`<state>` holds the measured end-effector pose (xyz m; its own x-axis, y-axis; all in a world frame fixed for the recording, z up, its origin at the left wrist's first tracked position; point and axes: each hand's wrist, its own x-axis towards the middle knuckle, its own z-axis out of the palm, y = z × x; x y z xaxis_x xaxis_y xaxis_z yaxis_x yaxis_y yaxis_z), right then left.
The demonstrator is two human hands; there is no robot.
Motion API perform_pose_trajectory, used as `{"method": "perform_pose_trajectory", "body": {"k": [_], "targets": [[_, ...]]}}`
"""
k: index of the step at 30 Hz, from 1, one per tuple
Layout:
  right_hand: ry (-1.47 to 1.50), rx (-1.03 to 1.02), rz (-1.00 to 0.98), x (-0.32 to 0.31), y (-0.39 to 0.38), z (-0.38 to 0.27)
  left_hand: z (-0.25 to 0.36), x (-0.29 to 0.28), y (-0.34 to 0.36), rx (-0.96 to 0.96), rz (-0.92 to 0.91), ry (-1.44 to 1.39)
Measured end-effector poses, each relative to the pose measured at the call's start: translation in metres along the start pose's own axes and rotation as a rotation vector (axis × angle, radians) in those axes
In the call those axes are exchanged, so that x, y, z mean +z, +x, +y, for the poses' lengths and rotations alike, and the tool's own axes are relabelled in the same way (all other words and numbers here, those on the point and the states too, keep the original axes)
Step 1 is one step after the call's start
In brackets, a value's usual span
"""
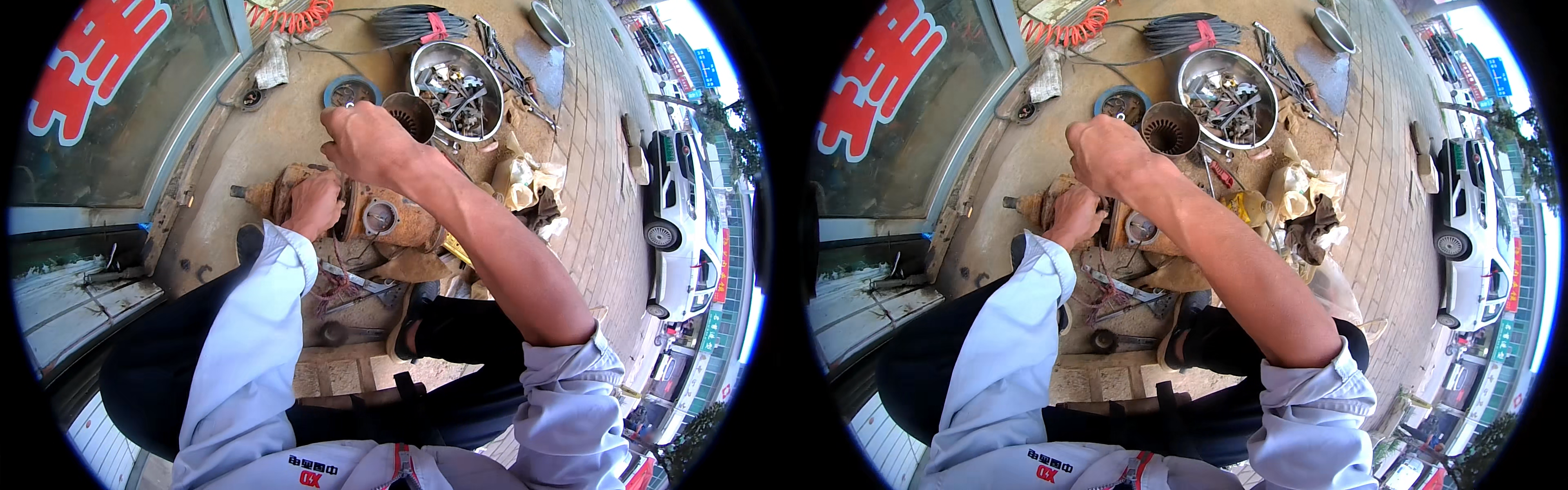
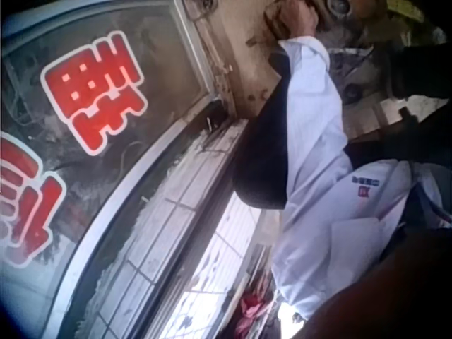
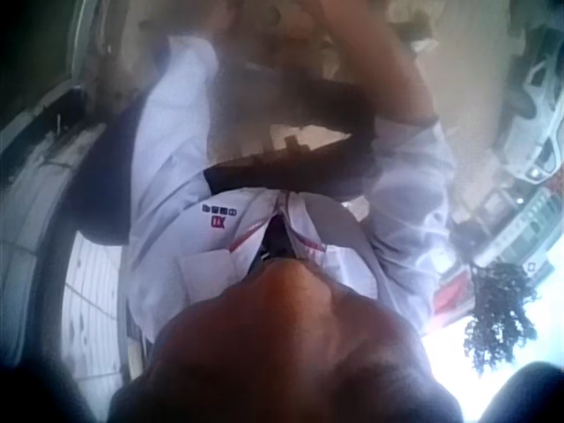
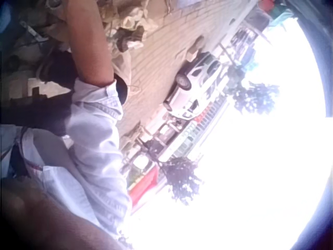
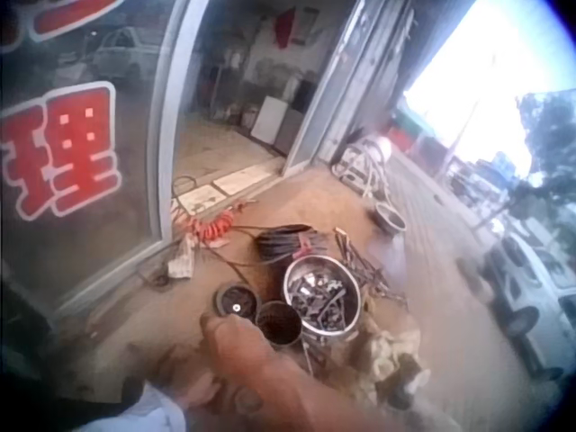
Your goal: The person sits on a stool and works on a rusty mechanical part, using a wrench to loosen bolts and a yellow tool to scrape or clean the surface. They handle various tools and parts, occasionally standing to retrieve items before returning to the task.
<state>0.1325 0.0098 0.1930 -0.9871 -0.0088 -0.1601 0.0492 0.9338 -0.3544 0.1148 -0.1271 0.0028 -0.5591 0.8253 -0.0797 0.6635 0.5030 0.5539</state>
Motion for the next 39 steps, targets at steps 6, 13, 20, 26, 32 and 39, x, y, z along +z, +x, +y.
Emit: {"method": "perform_pose_trajectory", "body": {"k": [6,13,20,26,32,39], "targets": [[-0.011,0.017,-0.003,0.005,0.002,-0.007,-0.002,0.0,-0.002,0.065,0.106,-0.011],[-0.059,-0.036,0.059,0.01,0.0,-0.01,-0.001,-0.001,0.0,0.039,0.076,-0.006],[-0.048,-0.007,-0.004,-0.001,0.0,-0.017,-0.005,0.001,0.0,0.052,0.07,0.049],[0.017,-0.052,-0.048,-0.001,0.004,-0.014,-0.001,0.0,-0.002,0.054,0.13,0.028],[0.039,0.029,0.034,0.007,0.004,-0.01,-0.003,-0.001,0.0,0.042,0.031,0.036],[0.053,-0.082,0.001,0.008,0.005,-0.005,0.003,-0.004,-0.002,0.015,0.085,0.093]]}}
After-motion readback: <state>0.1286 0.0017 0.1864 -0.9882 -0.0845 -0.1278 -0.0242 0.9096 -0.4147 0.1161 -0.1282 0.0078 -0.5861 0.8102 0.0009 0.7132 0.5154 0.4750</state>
